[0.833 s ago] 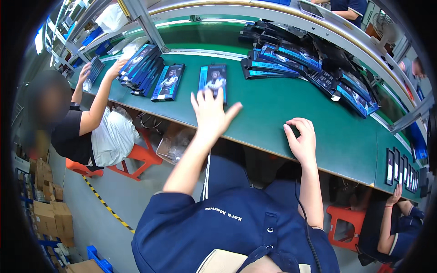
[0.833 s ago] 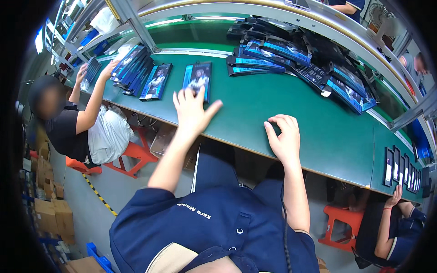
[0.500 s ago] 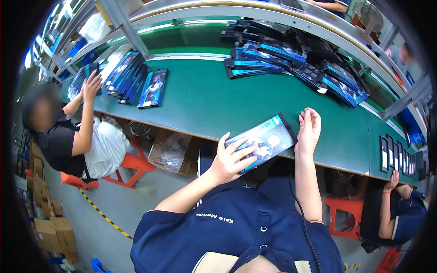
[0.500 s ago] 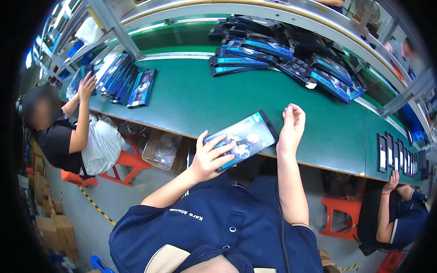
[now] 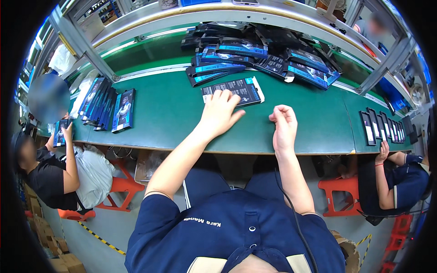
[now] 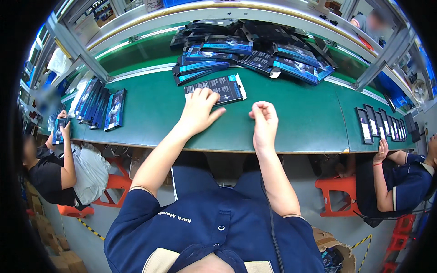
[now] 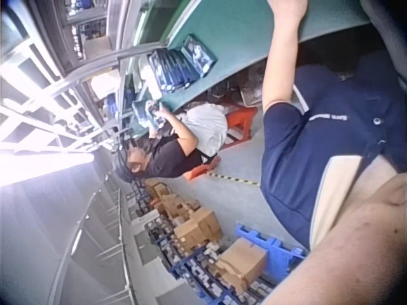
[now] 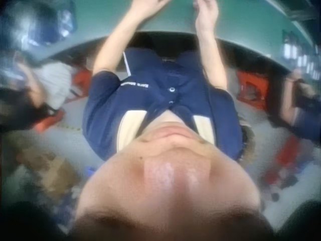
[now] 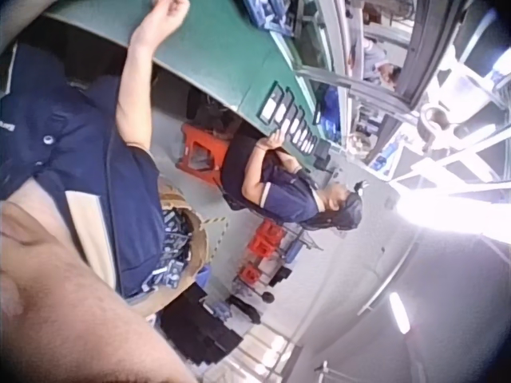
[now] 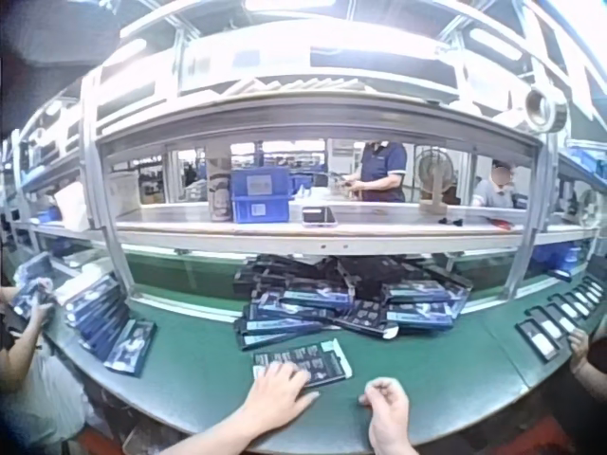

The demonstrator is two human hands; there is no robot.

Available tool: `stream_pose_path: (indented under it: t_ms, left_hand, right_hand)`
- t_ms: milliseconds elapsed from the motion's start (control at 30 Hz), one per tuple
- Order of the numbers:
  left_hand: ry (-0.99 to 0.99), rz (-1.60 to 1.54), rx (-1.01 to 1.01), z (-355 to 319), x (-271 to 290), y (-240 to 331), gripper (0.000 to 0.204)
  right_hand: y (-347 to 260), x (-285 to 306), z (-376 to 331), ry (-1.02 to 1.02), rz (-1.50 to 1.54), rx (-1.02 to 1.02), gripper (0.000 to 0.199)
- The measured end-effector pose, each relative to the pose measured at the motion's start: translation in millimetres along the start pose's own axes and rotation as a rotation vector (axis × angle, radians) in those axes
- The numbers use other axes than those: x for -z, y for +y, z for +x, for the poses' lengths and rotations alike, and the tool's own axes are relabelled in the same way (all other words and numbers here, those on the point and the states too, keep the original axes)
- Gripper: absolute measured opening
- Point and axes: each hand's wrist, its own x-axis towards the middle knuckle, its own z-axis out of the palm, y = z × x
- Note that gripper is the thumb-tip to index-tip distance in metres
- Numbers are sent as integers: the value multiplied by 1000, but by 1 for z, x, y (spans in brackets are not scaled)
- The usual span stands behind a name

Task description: Packaging or inspecting product boxes on an assembly line.

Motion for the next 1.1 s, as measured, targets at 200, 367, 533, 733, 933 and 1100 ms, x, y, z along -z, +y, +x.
stream_pose_path:
  t_ms: [200, 367, 533, 733, 933, 1100]
  left_hand:
    - [62, 237, -186, 41, -39, -39, 45]
    - [143, 182, -257, 46, -31, -16, 43]
    - [-44, -209, -683, 32, -13, 31, 29]
    - [-361, -329, -854, 36, -22, 91, 48]
    - [-448, -295, -1028, 56, -44, 157, 62]
    - [-469, -318, -1085, 61, -44, 158, 50]
  right_hand:
    - [1, -13, -6, -144, -275, 21, 5]
    - [-16, 9, -24, -76, -171, 33, 8]
    - [-55, 92, -66, 153, -403, 165, 7]
    - [-142, 241, -162, 715, -803, 28, 14]
    - [-210, 323, -371, 1508, -837, 348, 16]
    - [-155, 347, -584, 1851, -1153, -418, 35]
